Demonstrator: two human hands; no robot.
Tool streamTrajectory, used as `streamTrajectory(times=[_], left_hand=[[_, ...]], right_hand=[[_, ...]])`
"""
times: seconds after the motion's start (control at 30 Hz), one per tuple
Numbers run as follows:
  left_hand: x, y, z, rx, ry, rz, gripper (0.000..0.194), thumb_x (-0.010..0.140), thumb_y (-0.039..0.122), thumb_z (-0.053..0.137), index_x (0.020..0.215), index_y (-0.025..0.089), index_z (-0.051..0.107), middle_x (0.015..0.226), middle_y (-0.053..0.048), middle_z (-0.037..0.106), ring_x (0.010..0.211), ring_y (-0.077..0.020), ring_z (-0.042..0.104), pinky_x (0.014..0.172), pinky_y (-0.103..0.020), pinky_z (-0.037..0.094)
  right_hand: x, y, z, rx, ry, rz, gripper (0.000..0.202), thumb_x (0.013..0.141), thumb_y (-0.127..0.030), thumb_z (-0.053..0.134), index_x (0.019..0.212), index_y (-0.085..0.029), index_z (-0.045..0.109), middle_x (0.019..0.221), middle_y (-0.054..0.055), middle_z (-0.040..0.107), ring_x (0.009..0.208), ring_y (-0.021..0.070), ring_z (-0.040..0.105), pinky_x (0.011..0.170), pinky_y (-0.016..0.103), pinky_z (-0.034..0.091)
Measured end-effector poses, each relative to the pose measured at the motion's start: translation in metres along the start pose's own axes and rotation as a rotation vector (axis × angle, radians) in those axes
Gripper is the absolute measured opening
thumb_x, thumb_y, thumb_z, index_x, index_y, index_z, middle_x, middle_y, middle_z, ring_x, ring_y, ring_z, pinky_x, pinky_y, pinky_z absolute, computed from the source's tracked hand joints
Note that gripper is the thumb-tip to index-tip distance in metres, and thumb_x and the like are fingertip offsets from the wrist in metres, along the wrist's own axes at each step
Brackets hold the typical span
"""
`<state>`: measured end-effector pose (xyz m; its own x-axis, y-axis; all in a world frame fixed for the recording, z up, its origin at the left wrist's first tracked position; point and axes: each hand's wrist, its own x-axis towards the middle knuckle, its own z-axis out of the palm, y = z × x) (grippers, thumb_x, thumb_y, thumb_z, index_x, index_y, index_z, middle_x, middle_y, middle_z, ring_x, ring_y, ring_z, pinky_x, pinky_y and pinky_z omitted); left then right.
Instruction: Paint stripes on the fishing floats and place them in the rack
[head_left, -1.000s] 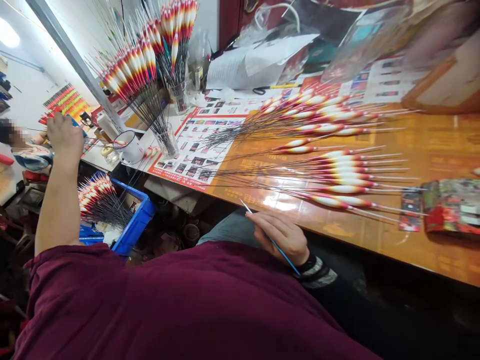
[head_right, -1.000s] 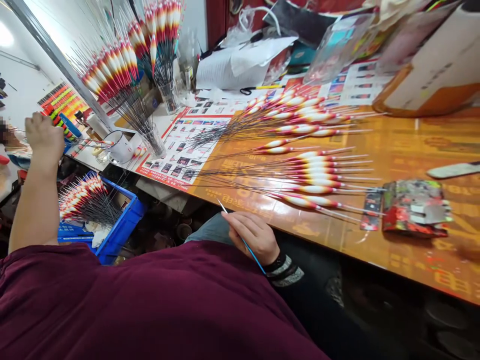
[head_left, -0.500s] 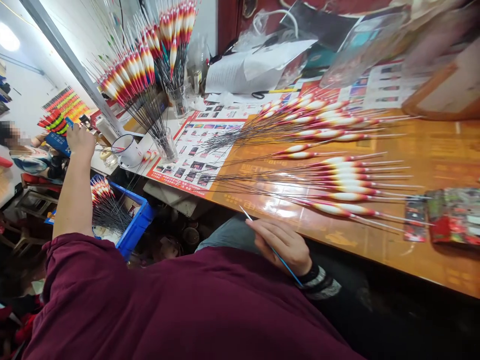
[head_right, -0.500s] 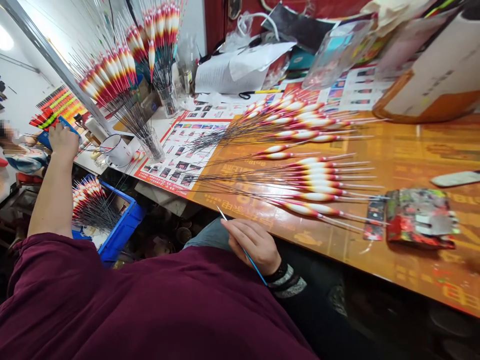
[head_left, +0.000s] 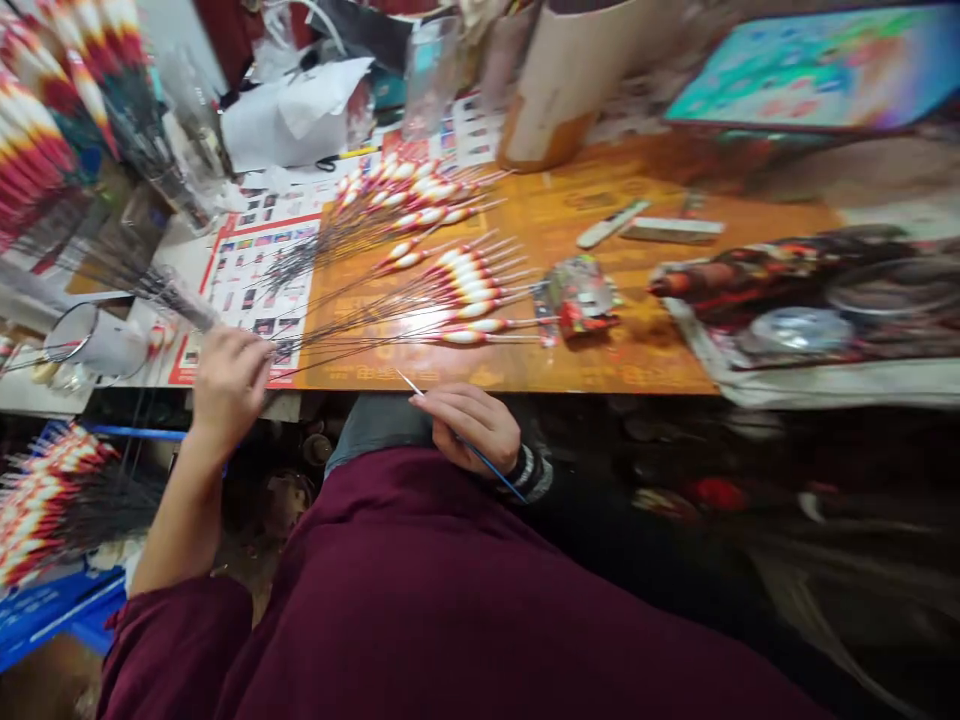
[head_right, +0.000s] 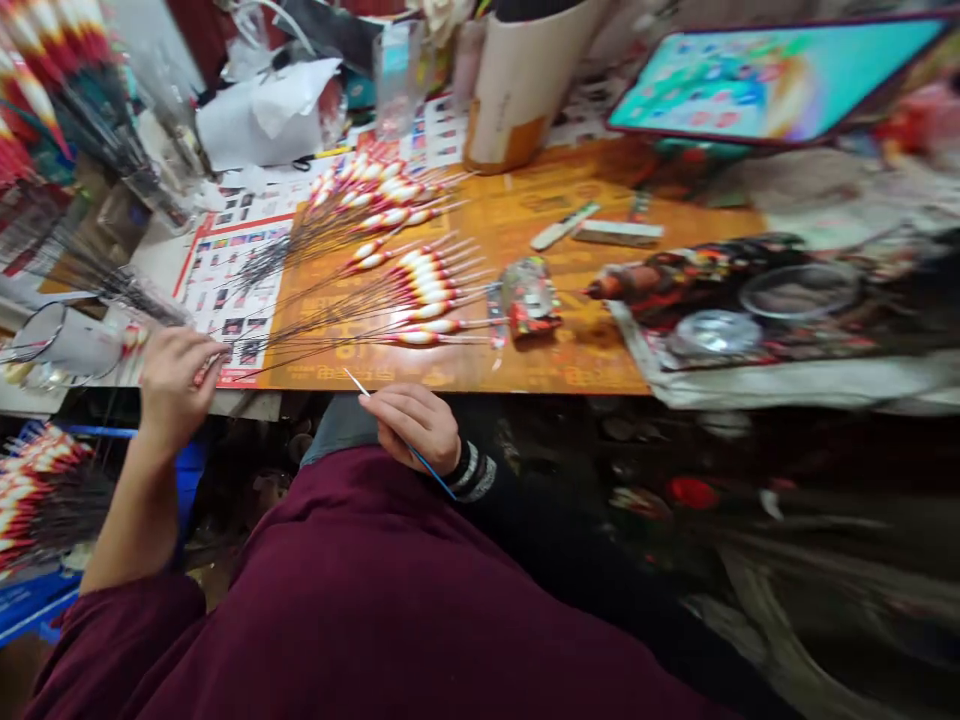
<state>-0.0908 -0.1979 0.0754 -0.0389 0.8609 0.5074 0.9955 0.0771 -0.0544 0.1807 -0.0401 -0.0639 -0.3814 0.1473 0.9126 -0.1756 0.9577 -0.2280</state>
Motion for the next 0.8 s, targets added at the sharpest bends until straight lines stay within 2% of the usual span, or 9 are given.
streamTrajectory(times=[0.07,0.13,0.2,0.3,0.5,0.7,0.8], left_hand=[[0.010,0.032,0.039,-0.113,-0.059,0.056,0.012,0.097,0.024,0.060,0.101,0.021,0.070,0.097,-0.006,0.070,0.099,-0.0237,0.056,0.094,-0.040,0.047],[0.022,0.052,0.072,-0.169,-0.090,0.083,0.012,0.096,0.024,0.060,0.102,0.020,0.070,0.098,-0.007,0.069,0.099,-0.0241,0.055,0.092,-0.039,0.047],[0.033,0.061,0.096,-0.192,-0.105,0.080,0.013,0.095,0.025,0.061,0.104,0.019,0.070,0.100,-0.009,0.068,0.100,-0.0253,0.054,0.090,-0.039,0.047],[0.047,0.064,0.117,-0.180,-0.122,0.050,0.016,0.093,0.027,0.064,0.105,0.018,0.070,0.101,-0.011,0.065,0.099,-0.0266,0.054,0.087,-0.040,0.047],[0.057,0.056,0.128,-0.222,-0.079,0.036,0.012,0.093,0.029,0.065,0.088,0.019,0.071,0.092,-0.008,0.065,0.092,-0.0243,0.054,0.081,-0.036,0.047],[0.058,0.051,0.119,-0.323,0.025,-0.018,0.013,0.093,0.029,0.067,0.084,0.020,0.072,0.089,-0.005,0.068,0.089,-0.0207,0.059,0.080,-0.033,0.048],[0.062,0.054,0.114,-0.337,0.074,-0.048,0.015,0.093,0.030,0.066,0.084,0.019,0.071,0.089,-0.006,0.069,0.088,-0.0196,0.062,0.083,-0.033,0.050]], right_hand=[[-0.001,0.002,-0.010,-0.043,0.012,0.024,0.048,0.088,-0.007,0.054,0.136,-0.016,0.058,0.094,0.010,0.075,0.084,0.0200,0.073,0.072,0.033,0.063],[-0.004,0.003,-0.022,-0.079,0.017,0.052,0.046,0.090,-0.010,0.054,0.135,-0.018,0.058,0.095,0.009,0.075,0.084,0.0193,0.073,0.071,0.033,0.064],[-0.008,0.004,-0.033,-0.108,0.029,0.066,0.046,0.091,-0.011,0.054,0.136,-0.018,0.058,0.095,0.010,0.075,0.084,0.0195,0.073,0.071,0.033,0.064],[-0.016,0.006,-0.049,-0.159,0.054,0.087,0.047,0.090,-0.010,0.054,0.136,-0.016,0.058,0.095,0.010,0.075,0.085,0.0200,0.073,0.070,0.034,0.064],[-0.029,0.010,-0.070,-0.227,0.102,0.127,0.048,0.088,-0.010,0.054,0.137,-0.013,0.057,0.095,0.013,0.075,0.086,0.0217,0.072,0.070,0.035,0.064],[-0.027,0.015,-0.074,-0.254,0.098,0.142,0.044,0.092,-0.014,0.052,0.135,-0.016,0.057,0.096,0.010,0.075,0.084,0.0189,0.072,0.070,0.033,0.064],[-0.023,0.017,-0.074,-0.244,0.098,0.112,0.045,0.091,-0.013,0.052,0.135,-0.013,0.057,0.095,0.011,0.075,0.085,0.0187,0.072,0.071,0.032,0.063]])
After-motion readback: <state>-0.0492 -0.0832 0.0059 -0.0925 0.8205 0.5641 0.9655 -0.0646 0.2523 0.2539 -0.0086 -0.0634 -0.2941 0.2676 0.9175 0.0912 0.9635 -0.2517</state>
